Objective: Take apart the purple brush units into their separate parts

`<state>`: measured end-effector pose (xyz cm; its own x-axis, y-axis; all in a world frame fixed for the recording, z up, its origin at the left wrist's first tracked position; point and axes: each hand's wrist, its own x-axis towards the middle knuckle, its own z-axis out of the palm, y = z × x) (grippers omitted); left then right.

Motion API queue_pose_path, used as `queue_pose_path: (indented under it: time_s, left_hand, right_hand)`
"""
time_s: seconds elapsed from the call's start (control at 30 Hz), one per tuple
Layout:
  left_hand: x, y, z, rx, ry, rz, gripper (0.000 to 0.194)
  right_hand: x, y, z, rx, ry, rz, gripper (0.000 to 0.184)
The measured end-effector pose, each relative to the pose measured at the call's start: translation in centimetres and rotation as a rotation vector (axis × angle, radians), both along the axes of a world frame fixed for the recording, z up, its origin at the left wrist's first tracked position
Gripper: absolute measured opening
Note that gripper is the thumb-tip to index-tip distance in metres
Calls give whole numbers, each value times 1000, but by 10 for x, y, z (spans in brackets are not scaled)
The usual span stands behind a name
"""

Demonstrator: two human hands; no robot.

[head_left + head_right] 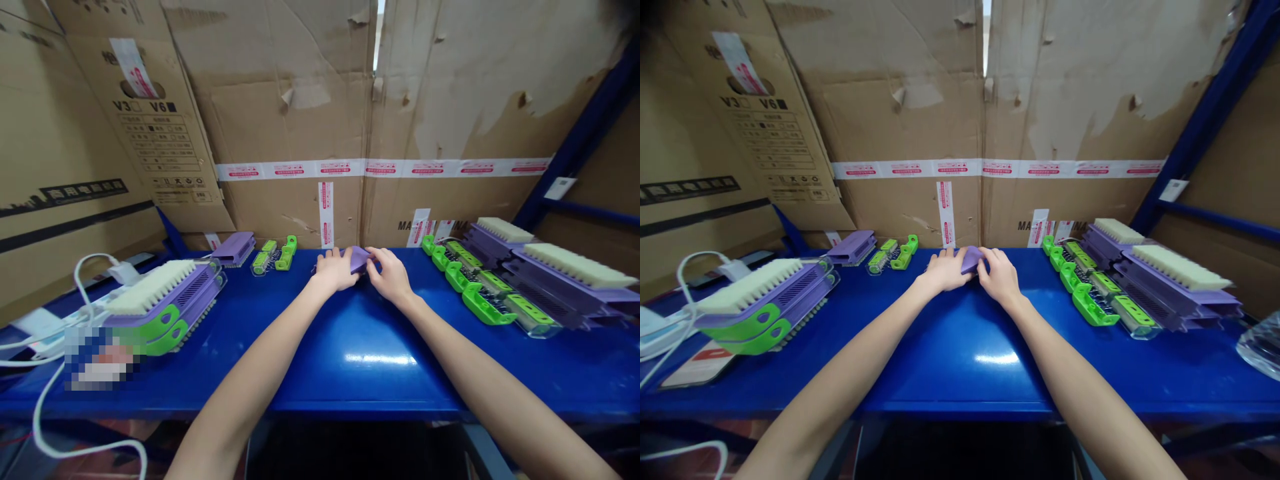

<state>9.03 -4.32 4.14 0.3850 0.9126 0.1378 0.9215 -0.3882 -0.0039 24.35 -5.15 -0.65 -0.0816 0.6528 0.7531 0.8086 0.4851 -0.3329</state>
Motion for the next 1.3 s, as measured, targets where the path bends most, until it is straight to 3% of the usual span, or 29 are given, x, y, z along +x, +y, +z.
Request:
queue_pose_path:
  time_s: [0.2,0.4,0.5,0.7,0.93,1.3]
  left_hand:
    - [-23,-26,2,-9,66,-11,70]
    - [-66,-61,2,7,138,41,73]
    - [-92,-71,4,-8,163,123,72]
    - [-132,-74,10,-40,224,417,64]
    - [-143,-71,7,-17,223,495,64]
    - [-152,-66,12,-50,148,418,71]
  right_hand:
    - [0,0,1,13,13,-8,33]
    - [-1,-1,0,11,5,-3,32]
    - [-2,-1,0,9,4,-2,31]
    - [-2,0,-1,-4,-1,7,31]
    - [-2,1,-2,4,7,4,30]
    - [-1,2,-2,28,-5,1,30]
